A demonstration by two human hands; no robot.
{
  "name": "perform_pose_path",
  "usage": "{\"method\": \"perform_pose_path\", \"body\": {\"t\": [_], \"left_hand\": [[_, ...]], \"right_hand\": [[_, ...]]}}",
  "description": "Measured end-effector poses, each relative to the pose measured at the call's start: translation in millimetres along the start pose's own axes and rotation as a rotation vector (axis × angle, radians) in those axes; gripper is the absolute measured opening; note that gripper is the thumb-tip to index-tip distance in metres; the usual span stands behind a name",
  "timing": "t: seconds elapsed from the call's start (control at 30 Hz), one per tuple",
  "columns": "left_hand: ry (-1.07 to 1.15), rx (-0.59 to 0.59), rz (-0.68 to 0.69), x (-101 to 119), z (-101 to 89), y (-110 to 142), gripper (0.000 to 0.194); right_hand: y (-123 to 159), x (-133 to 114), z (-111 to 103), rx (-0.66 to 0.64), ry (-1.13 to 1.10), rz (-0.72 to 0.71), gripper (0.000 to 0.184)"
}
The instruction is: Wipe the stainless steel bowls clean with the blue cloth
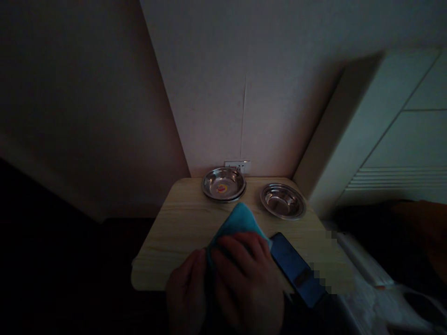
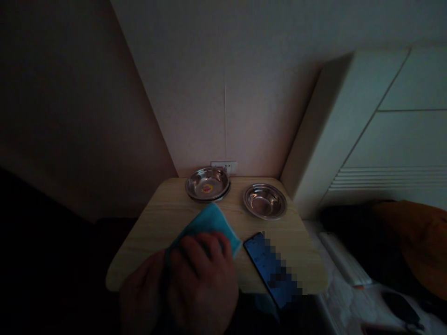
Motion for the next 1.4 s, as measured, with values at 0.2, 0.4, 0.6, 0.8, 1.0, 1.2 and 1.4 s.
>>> {"method": "perform_pose_path", "body": {"t": [0.2, 0.4, 0.6, 0.8, 1.0, 1.2, 1.4], "left_hand": [[-0.020, -0.027, 0.051, 5, -1.1, 0, 0.036], [-0.128, -0.135, 0.226, 7, 3.2, 9, 0.036], [-0.210, -0.416, 0.514, 23, 31.7, 22, 0.022], [-0.254, -0.522, 0.754, 26, 53.2, 32, 0.016], [-0.271, -0.547, 0.760, 27, 61.4, 33, 0.015], [-0.273, -0.485, 0.684, 25, 49.9, 26, 0.019], [-0.261, -0.349, 0.509, 26, 36.0, 17, 0.024]], "right_hand": [[-2, 16, 9, -0.011, -0.100, 0.119, 0.022], [18, 35, 14, 0.048, -0.167, 0.219, 0.024], [64, 61, 26, 0.051, -0.244, 0.414, 0.029], [104, 86, 45, 0.029, -0.217, 0.507, 0.037], [113, 94, 52, 0.008, -0.199, 0.514, 0.041], [97, 85, 49, 0.035, -0.269, 0.464, 0.042], [67, 54, 20, -0.013, -0.107, 0.264, 0.032]]}}
Point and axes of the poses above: each hand's wrist, its own y-axis away from the middle knuckle, its own z-axis out of the palm, x = y × z, the point moved 6 cm from there along -y, towards the middle knuckle, and after that the axes turned 13 degrees about y, right-handed, at the moved point
